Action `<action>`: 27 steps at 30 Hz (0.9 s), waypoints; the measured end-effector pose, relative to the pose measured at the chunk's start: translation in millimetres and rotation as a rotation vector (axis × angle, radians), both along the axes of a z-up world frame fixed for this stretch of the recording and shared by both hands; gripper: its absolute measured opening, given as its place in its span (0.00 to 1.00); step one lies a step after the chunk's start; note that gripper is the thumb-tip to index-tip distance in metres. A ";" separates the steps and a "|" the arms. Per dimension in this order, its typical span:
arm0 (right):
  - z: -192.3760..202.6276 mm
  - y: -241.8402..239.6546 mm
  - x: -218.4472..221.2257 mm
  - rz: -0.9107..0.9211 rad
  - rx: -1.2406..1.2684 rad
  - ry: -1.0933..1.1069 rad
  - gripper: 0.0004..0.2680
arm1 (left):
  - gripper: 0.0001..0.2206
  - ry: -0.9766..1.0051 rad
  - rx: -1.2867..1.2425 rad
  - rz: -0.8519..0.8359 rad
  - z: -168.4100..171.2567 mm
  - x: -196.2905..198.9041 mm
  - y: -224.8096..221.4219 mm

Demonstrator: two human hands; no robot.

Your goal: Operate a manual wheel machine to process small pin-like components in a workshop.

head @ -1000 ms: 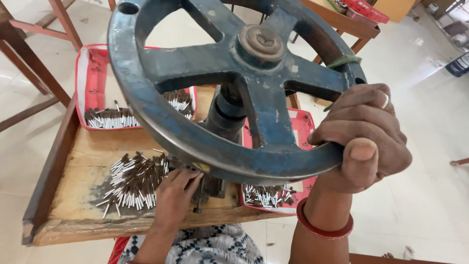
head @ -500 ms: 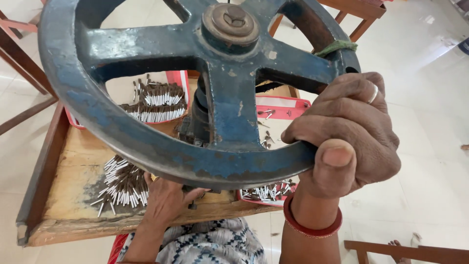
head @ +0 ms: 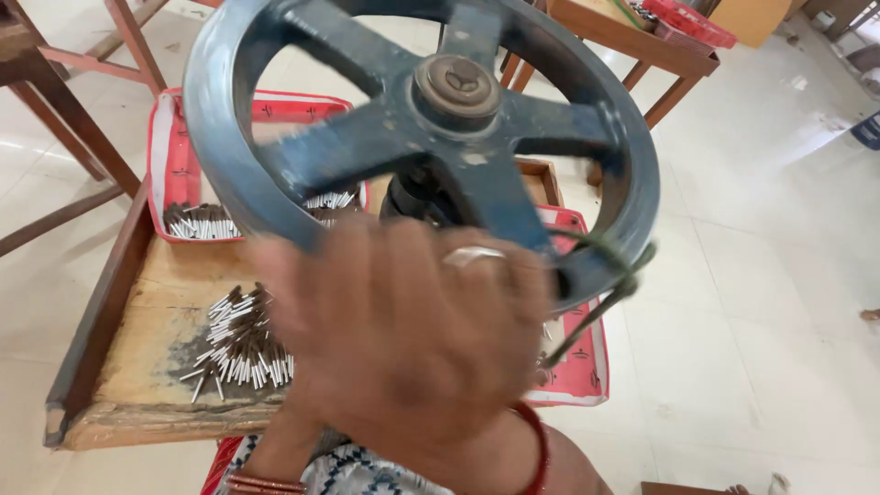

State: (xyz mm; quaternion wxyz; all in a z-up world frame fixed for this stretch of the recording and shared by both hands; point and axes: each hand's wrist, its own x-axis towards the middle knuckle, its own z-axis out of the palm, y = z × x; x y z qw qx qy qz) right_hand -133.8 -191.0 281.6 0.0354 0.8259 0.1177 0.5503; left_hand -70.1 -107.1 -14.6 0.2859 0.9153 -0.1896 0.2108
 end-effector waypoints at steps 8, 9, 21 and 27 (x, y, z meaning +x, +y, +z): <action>-4.7 -83.5 4.6 0.357 0.084 0.015 0.18 | 0.13 -0.159 -0.048 -0.026 20.2 7.8 -22.7; -9.3 -97.2 7.6 0.480 0.230 0.015 0.23 | 0.12 -0.160 -0.094 -0.054 19.2 4.7 -22.4; -15.0 -117.8 27.1 0.615 0.283 -0.061 0.29 | 0.21 0.072 -0.073 -0.019 14.9 8.3 11.1; -18.3 -113.5 35.6 0.631 0.266 -0.143 0.27 | 0.05 0.062 -0.009 0.418 -23.8 57.2 170.6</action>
